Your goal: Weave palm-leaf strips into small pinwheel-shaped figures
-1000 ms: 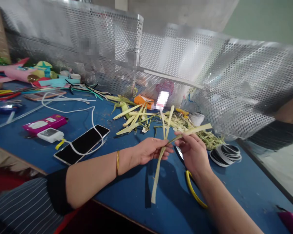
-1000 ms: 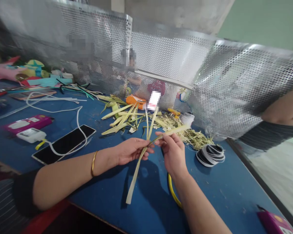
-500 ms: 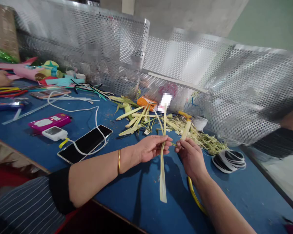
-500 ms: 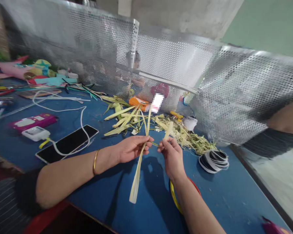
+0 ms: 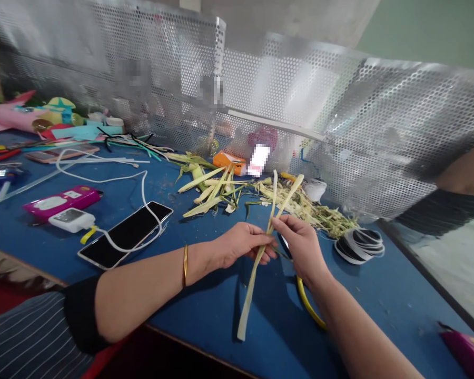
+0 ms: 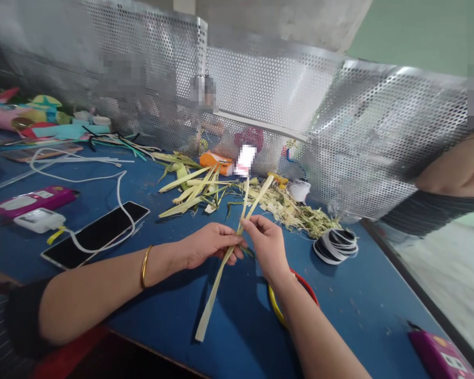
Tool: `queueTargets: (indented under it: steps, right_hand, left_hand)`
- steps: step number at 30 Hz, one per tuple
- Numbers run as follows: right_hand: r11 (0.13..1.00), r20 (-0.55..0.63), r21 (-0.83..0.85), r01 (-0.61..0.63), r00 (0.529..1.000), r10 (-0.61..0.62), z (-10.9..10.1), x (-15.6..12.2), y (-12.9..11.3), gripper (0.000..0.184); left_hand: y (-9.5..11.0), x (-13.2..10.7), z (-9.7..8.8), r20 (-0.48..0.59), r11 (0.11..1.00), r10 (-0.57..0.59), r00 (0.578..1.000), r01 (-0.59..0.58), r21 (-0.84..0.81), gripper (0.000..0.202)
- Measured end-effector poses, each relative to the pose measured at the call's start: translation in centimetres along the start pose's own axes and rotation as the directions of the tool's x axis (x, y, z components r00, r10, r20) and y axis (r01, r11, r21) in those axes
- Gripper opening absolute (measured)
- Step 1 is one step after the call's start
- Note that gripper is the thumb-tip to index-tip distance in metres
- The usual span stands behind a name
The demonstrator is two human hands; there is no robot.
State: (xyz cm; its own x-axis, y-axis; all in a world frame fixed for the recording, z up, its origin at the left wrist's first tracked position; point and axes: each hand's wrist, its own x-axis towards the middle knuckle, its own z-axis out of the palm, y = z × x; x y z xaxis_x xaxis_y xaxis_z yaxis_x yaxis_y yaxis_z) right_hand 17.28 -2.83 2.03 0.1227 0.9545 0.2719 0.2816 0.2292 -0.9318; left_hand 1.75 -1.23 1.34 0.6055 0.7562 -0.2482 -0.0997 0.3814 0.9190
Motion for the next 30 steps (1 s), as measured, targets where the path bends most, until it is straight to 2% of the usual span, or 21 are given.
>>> queueTargets:
  steps: [2, 7, 10, 13, 14, 15, 17, 18, 19, 20, 22, 23, 25, 27, 28, 30]
  right_hand:
    - [0.991, 0.011, 0.105, -0.078, 0.997, 0.078, 0.2, -0.1, 0.1, 0.033]
    - [0.961, -0.048, 0.224, -0.161, 0.983, 0.176, -0.1, 0.3, 0.6, 0.034]
    - [0.919, 0.042, 0.26, -0.297, 0.954, 0.296, 0.1, 0.5, 1.3, 0.038]
    - [0.904, 0.172, 0.137, -0.405, 0.908, 0.381, 0.1, 0.5, 1.6, 0.045]
    - [0.923, 0.157, 0.038, -0.383, 0.915, 0.373, 0.0, 0.5, 1.5, 0.047]
    - [0.942, 0.091, -0.087, -0.323, 0.939, 0.331, -0.2, 0.5, 1.3, 0.049]
    - [0.921, -0.117, -0.364, -0.137, 0.988, 0.1, -0.8, 0.5, 0.8, 0.05]
    - [0.881, -0.181, -0.472, -0.04, 0.982, -0.053, -1.0, 0.4, 0.4, 0.048]
    - [0.845, -0.188, -0.532, 0.048, 0.967, -0.174, -1.1, 0.4, 0.1, 0.045]
    - [0.831, -0.151, -0.543, 0.122, 0.959, -0.239, -1.1, 0.2, -0.1, 0.04]
    - [0.857, -0.019, -0.478, 0.191, 0.974, -0.227, -0.8, -0.1, -0.5, 0.033]
    - [0.874, 0.014, -0.454, 0.176, 0.981, -0.191, -0.6, -0.2, -0.5, 0.031]
    - [0.874, -0.044, -0.469, 0.125, 0.985, -0.165, -0.1, -0.5, -0.6, 0.032]
    - [0.863, -0.157, -0.493, 0.112, 0.964, -0.215, 0.1, -0.6, -0.5, 0.037]
    - [0.878, -0.182, -0.465, 0.118, 0.957, -0.225, 0.1, -0.6, -0.5, 0.037]
    - [0.955, -0.149, -0.278, 0.101, 0.978, -0.147, 0.0, -0.3, -0.3, 0.029]
  left_hand:
    - [-0.3, 0.1, 0.0, 0.01, 1.0, 0.01, 1.0, -0.01, 0.025, 0.027]
    - [-0.3, 0.0, -0.1, -0.008, 0.999, 0.04, 0.999, -0.04, 0.01, 0.025]
    - [0.0, -0.1, 0.0, 0.006, 0.999, 0.036, 0.999, -0.036, -0.007, 0.02]
    - [0.0, 0.0, -0.1, 0.024, 1.0, 0.008, 1.0, -0.008, -0.02, 0.015]
    - [0.0, 0.0, -0.1, 0.026, 1.0, -0.001, 1.0, 0.001, -0.022, 0.014]
    - [0.0, -0.1, -0.1, 0.028, 1.0, -0.007, 1.0, 0.007, -0.022, 0.014]
    - [0.0, -0.1, 0.0, 0.027, 1.0, -0.016, 1.0, 0.016, -0.014, 0.014]
    - [0.0, -0.2, 0.0, 0.021, 1.0, -0.022, 1.0, 0.023, -0.006, 0.014]
    - [0.0, -0.3, 0.1, 0.012, 1.0, -0.028, 1.0, 0.028, 0.005, 0.014]
    - [0.0, -0.3, 0.2, 0.002, 0.999, -0.034, 0.999, 0.034, 0.022, 0.014]
    - [-0.1, -0.4, 0.5, -0.014, 0.996, -0.042, 0.999, 0.043, 0.074, 0.015]
    - [-0.1, -0.4, 0.6, -0.017, 0.994, -0.046, 0.999, 0.048, 0.102, 0.017]
    - [-0.3, -0.4, 0.7, -0.01, 0.987, -0.058, 0.998, 0.059, 0.148, 0.021]
    - [-0.4, -0.4, 0.8, -0.001, 0.983, -0.069, 0.998, 0.068, 0.169, 0.021]
    - [-0.4, -0.4, 0.8, 0.002, 0.983, -0.069, 0.998, 0.068, 0.173, 0.02]
    - [-0.4, -0.4, 0.7, 0.004, 0.983, -0.061, 0.998, 0.06, 0.174, 0.018]
